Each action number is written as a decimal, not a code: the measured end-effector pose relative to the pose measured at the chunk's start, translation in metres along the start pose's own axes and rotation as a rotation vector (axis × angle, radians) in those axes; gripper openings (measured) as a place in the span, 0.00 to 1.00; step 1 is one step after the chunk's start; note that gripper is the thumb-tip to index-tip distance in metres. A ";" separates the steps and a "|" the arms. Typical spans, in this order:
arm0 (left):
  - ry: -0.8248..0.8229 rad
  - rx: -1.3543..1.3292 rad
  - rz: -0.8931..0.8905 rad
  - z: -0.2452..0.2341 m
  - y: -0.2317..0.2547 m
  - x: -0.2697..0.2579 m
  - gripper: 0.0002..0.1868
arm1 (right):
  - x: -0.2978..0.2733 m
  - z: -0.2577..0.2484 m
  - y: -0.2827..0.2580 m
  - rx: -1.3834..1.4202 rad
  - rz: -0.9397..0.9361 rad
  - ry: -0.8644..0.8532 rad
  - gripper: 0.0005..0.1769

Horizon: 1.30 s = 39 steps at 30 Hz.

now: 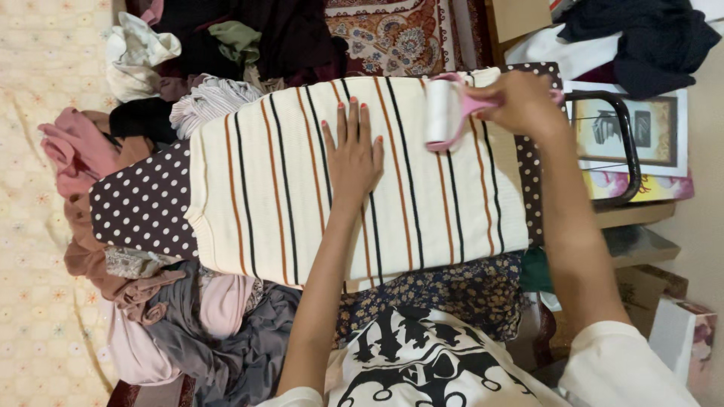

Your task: The person uses a pink lint roller to remove lint from a striped sweater laid out on their lap. They roll the tool repeatedly over the fabric surface, then fold the sweater in half.

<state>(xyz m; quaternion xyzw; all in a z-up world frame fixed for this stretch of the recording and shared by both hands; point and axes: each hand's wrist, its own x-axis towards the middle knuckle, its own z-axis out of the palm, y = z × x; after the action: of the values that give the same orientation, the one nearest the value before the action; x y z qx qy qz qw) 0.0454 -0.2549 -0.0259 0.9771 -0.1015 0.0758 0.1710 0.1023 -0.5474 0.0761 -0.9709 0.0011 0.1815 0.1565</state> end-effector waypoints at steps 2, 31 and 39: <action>-0.014 0.019 -0.005 -0.002 -0.001 -0.003 0.34 | 0.006 0.019 -0.023 0.151 -0.009 -0.036 0.25; -0.023 0.098 -0.001 0.001 0.000 -0.002 0.35 | -0.017 0.029 0.003 0.280 0.155 0.153 0.22; 0.004 0.052 0.011 -0.001 0.009 -0.005 0.34 | -0.093 0.034 0.055 0.283 -0.070 0.476 0.31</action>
<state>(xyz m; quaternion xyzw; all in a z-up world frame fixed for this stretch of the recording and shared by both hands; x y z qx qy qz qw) 0.0384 -0.2617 -0.0232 0.9805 -0.1043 0.0813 0.1455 0.0004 -0.5943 0.0617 -0.9541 0.0295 -0.0592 0.2920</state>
